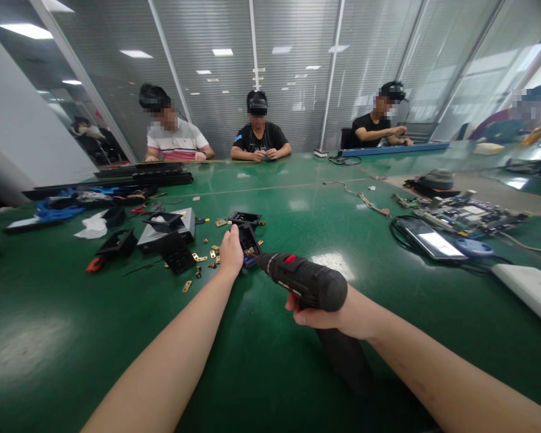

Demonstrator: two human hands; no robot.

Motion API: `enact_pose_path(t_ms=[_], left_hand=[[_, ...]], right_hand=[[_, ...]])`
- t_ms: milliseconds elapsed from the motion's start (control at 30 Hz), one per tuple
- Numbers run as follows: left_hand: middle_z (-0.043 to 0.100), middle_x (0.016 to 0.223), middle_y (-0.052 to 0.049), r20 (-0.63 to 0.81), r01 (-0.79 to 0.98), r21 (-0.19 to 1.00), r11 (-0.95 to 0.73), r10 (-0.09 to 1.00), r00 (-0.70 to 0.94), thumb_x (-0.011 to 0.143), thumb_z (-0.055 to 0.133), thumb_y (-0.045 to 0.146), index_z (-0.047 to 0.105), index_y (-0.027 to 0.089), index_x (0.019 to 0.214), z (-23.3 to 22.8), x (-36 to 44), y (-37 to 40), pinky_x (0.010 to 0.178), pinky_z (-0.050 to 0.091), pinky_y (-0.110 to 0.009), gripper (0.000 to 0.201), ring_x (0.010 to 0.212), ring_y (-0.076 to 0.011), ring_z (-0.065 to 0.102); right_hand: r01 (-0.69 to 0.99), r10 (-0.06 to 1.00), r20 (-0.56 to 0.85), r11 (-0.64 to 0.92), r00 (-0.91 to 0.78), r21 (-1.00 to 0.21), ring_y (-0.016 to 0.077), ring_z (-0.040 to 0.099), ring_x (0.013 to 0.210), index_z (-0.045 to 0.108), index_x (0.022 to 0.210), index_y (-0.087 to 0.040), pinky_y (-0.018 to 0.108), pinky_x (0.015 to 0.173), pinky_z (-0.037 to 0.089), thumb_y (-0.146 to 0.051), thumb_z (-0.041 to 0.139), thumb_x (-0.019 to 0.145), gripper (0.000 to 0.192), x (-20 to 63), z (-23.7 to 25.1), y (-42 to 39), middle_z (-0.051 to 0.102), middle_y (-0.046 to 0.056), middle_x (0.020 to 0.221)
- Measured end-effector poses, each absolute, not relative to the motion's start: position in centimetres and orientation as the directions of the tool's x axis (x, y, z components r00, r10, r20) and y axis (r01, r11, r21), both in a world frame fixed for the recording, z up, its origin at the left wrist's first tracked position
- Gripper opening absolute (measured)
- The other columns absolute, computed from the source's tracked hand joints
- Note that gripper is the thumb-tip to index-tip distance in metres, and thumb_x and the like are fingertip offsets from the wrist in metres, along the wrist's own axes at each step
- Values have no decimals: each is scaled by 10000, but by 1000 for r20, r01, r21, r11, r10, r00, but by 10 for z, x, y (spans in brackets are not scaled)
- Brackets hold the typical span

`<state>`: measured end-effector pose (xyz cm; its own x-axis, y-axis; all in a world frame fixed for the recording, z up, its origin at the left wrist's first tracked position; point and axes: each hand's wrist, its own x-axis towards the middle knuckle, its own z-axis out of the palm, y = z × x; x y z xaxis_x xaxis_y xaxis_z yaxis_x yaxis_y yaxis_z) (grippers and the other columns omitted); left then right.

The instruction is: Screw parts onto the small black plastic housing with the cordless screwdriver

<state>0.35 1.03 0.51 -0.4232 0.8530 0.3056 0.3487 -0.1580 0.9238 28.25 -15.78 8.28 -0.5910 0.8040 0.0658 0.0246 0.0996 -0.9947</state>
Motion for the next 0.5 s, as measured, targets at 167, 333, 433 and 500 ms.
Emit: enact_pose_path(t_ms=[167,333,433,500], left_hand=[[701,871,-88,299,366,921,-134,845,-444,1066,438,694,595,274,807,5,4,10,1013,525,-445,518,971,-317,688],[686,878,-78,275,350,929,-118,853,-443,1064,440,686,594,273,810,3,3,12,956,519,-435,509,917,-301,664],[697,887,-81,273,350,930,-116,854,-443,1069,440,680,602,271,813,4,3,12,951,527,-432,509,919,-302,673],[703,882,-82,276,356,928,-114,851,-447,1074,437,678,605,272,805,4,3,11,963,532,-433,516,924,-303,679]], right_hand=[[32,800,72,113,-596,-993,263,765,852,795,1139,-200,401,795,635,-258,893,751,404,282,85,-157,827,83,959],[41,802,58,102,-595,-994,268,766,871,796,1141,-195,409,817,636,-255,910,757,405,282,88,-158,826,85,964],[35,804,58,98,-592,-995,260,760,859,789,1177,-184,390,791,626,-252,909,755,443,282,88,-159,828,85,965],[32,803,66,104,-592,-994,250,754,845,785,1178,-175,377,778,619,-248,909,752,450,282,88,-160,829,86,962]])
